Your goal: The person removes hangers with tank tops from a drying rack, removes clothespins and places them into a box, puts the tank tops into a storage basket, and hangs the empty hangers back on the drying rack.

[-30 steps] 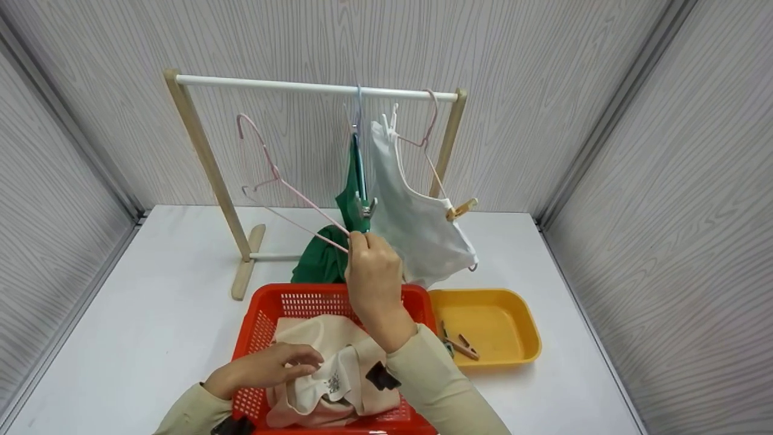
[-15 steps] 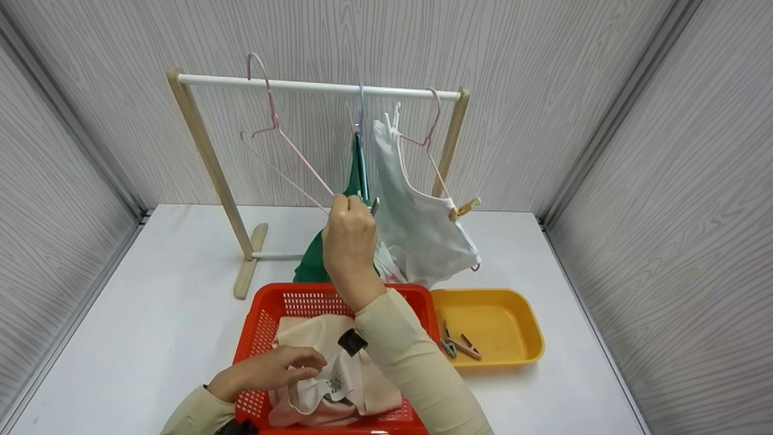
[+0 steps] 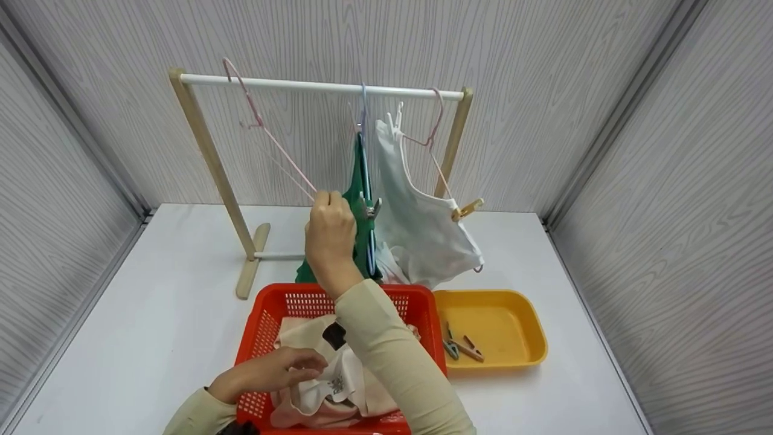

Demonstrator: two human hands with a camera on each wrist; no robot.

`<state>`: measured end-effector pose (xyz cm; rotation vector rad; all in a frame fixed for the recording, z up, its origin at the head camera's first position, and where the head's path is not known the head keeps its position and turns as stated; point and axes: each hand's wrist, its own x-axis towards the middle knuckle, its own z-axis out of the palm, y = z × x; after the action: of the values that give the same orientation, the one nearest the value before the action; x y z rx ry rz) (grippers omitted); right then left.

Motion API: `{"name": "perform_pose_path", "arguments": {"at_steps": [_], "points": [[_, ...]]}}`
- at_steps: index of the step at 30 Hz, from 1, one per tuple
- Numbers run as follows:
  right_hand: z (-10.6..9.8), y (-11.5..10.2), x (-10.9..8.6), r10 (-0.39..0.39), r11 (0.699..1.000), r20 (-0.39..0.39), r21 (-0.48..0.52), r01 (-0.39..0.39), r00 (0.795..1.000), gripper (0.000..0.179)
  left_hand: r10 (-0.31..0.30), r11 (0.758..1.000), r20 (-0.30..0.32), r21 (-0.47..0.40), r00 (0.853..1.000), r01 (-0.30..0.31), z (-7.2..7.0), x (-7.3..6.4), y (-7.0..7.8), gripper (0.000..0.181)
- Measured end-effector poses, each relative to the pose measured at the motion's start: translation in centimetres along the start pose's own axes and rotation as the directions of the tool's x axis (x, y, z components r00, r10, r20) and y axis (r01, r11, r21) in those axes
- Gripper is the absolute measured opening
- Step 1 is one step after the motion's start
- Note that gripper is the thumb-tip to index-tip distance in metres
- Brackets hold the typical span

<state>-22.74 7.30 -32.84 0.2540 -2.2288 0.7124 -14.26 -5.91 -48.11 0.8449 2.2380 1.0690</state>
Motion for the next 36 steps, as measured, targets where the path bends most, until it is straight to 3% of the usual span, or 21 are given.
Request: {"name": "perform_pose_path", "arguments": {"at_steps": [4, 9, 17, 25, 29, 36], "points": [[0.4, 0.1, 0.4, 0.015, 1.0, 0.003, 0.006, -0.015, 1.0, 0.016, 0.01, 1.0, -0.009, 0.016, 1.0, -0.01, -0.1, -0.1, 0.0, 0.027], [1.0, 0.2, 0.8, 0.069, 0.998, 0.062, 0.004, -0.07, 0.996, 0.018, -0.007, 1.0, -0.001, 0.005, 1.0, 0.007, -0.1, -0.2, 0.0, 0.029], [2.2, 0.0, 0.0, 0.105, 0.994, 0.118, -0.009, -0.105, 0.987, 0.015, -0.009, 1.0, 0.001, 0.004, 1.0, 0.009, -0.1, -0.3, 0.1, 0.028], [2.6, -0.5, -1.0, 0.189, 0.979, 0.279, 0.024, -0.203, 0.941, 0.025, 0.003, 1.0, -0.007, 0.028, 1.0, -0.002, 0.0, -0.3, 0.0, 0.029], [2.7, -0.5, -1.8, 0.164, 0.982, 0.306, 0.042, -0.186, 0.938, 0.025, 0.001, 0.999, -0.009, 0.035, 1.0, 0.0, -0.1, -0.3, 0.1, 0.029], [3.1, -0.1, -3.6, 0.033, 0.996, 0.311, 0.068, -0.057, 0.95, 0.022, -0.018, 0.999, -0.002, 0.028, 1.0, 0.018, -0.3, -0.3, 0.5, 0.03]]}}
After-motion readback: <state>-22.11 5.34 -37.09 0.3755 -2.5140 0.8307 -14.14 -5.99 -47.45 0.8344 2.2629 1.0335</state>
